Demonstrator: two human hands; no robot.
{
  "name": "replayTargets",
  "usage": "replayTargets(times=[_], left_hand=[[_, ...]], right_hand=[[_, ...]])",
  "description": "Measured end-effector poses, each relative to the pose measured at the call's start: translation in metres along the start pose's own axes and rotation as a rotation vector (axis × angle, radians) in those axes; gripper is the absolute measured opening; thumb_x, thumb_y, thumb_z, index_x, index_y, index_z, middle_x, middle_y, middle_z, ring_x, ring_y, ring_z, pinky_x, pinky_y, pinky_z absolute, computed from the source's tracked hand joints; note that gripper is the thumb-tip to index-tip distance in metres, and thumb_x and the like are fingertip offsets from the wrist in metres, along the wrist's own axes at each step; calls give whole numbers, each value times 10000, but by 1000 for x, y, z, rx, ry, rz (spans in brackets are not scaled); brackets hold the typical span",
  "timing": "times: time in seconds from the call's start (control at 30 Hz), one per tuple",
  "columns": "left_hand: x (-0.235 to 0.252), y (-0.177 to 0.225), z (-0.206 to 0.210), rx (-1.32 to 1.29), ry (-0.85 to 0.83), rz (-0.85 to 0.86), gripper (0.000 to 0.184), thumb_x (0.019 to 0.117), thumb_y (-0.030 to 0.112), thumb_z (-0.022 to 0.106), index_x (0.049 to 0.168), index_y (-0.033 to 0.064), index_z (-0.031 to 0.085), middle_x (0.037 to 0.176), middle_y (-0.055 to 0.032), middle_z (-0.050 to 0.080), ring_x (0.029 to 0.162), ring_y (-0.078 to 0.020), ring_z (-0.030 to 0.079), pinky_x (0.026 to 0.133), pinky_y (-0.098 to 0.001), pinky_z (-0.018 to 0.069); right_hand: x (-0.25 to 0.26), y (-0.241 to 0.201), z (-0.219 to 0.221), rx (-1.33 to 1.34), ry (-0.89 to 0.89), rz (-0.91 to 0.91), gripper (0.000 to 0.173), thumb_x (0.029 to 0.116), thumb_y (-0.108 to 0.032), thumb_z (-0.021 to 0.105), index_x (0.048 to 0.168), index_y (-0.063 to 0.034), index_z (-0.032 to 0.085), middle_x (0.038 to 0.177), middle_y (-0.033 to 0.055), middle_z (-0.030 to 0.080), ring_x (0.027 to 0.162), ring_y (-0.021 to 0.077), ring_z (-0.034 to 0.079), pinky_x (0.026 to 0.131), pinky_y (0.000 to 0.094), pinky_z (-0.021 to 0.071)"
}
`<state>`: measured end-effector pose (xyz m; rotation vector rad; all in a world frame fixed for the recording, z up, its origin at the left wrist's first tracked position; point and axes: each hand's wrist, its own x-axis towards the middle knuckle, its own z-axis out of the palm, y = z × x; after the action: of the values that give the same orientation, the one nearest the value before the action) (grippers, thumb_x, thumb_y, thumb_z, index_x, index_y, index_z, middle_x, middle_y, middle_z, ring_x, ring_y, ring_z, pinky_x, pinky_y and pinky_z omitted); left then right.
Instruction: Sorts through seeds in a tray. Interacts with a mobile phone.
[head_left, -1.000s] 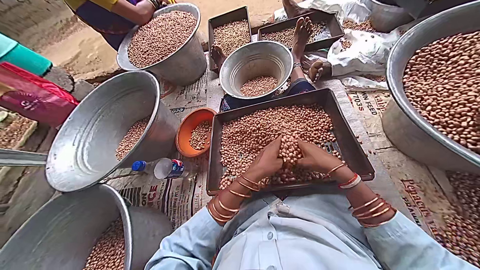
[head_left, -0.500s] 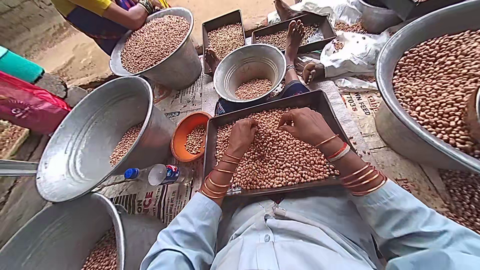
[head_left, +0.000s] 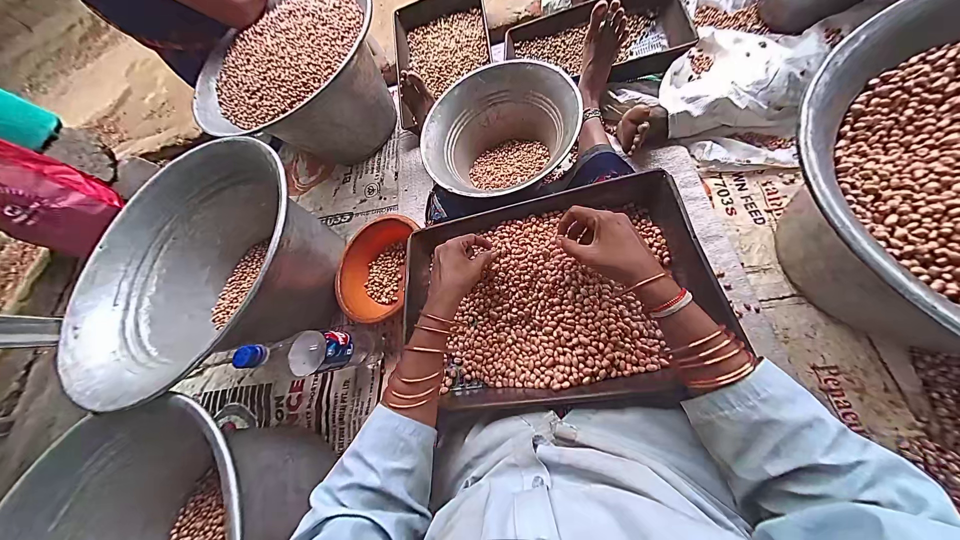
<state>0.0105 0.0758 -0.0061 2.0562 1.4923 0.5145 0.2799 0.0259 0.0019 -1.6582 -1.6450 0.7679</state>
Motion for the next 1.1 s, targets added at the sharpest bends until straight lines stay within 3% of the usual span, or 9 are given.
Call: replayTargets(times=[0.17, 0.37, 0.5, 0.6, 0.67, 0.77, 0.9, 1.0, 1.1], left_hand=[[14, -9, -3, -257, -24, -47, 120, 1047, 153, 528, 1120, 106, 611, 687, -56, 511, 523, -143, 413, 505, -311, 369], [12, 20, 10, 12, 57, 142, 167, 1044, 159, 612, 1159, 94, 714, 919, -169, 708, 738, -324, 654, 693, -517, 536], [19, 18, 31, 114, 71, 187, 157, 991, 87, 669, 1131, 63, 734, 975, -205, 715, 818, -375, 680, 753, -559, 553], [17, 18, 29, 98, 46, 121, 140, 995, 114, 667, 1114, 64, 721, 868, -190, 696, 713, -345, 652, 673, -538, 542], [13, 15, 21, -50, 16, 16, 138, 1021, 196, 656, 1111, 103, 706, 713, -120, 598, 555, -242, 515, 544, -416, 449], [14, -2, 4, -573, -32, -69, 137, 1069, 199, 508, 1015, 162, 628, 626, 46, 438, 469, -30, 344, 448, -176, 290], [12, -9, -22, -796, -66, -59, 375, 1025, 165, 262, 923, 176, 622, 708, 95, 574, 526, 20, 454, 478, -137, 362], [-29, 5, -17, -664, -310, -48, 246, 1039, 105, 412, 1036, 129, 657, 707, 56, 531, 513, 9, 403, 468, -128, 327], [-47, 30, 8, -694, -645, -93, 109, 952, 28, 668, 1046, 83, 671, 773, 64, 625, 644, 7, 542, 604, -160, 462]], right_hand=[[1, 7, -18, 633, 207, 65, 102, 947, -21, 519, 1018, -80, 561, 818, 8, 662, 559, 65, 594, 495, 220, 512], [1, 6, -28, 975, 318, 106, 222, 1012, -37, 410, 901, -161, 556, 649, -72, 512, 433, -1, 359, 391, 138, 289], [0, 13, -31, 839, 332, 132, 152, 1024, -45, 487, 974, -132, 602, 656, -71, 471, 447, 6, 346, 401, 149, 290], [1, 20, -34, 411, 201, 120, 75, 1005, -106, 628, 1049, -113, 690, 796, -33, 637, 575, 32, 493, 539, 234, 412], [-1, 15, -37, 111, 92, 113, 84, 987, -184, 698, 1042, -139, 743, 804, -8, 673, 670, 99, 569, 670, 375, 475], [-11, 3, -41, -150, -1, 126, 90, 982, -211, 713, 1022, -147, 764, 708, 33, 611, 626, 183, 537, 631, 454, 462], [-33, -18, -46, -315, -125, 151, 117, 1003, -201, 679, 1050, -137, 764, 815, 90, 675, 746, 264, 624, 707, 519, 504], [-52, -38, -28, -267, -185, 0, 93, 975, -116, 691, 1015, -101, 774, 852, 104, 720, 779, 272, 677, 741, 516, 540], [-65, -69, -1, -159, -246, -170, 74, 967, -117, 705, 1002, -118, 770, 871, 49, 741, 787, 203, 701, 740, 443, 576]])
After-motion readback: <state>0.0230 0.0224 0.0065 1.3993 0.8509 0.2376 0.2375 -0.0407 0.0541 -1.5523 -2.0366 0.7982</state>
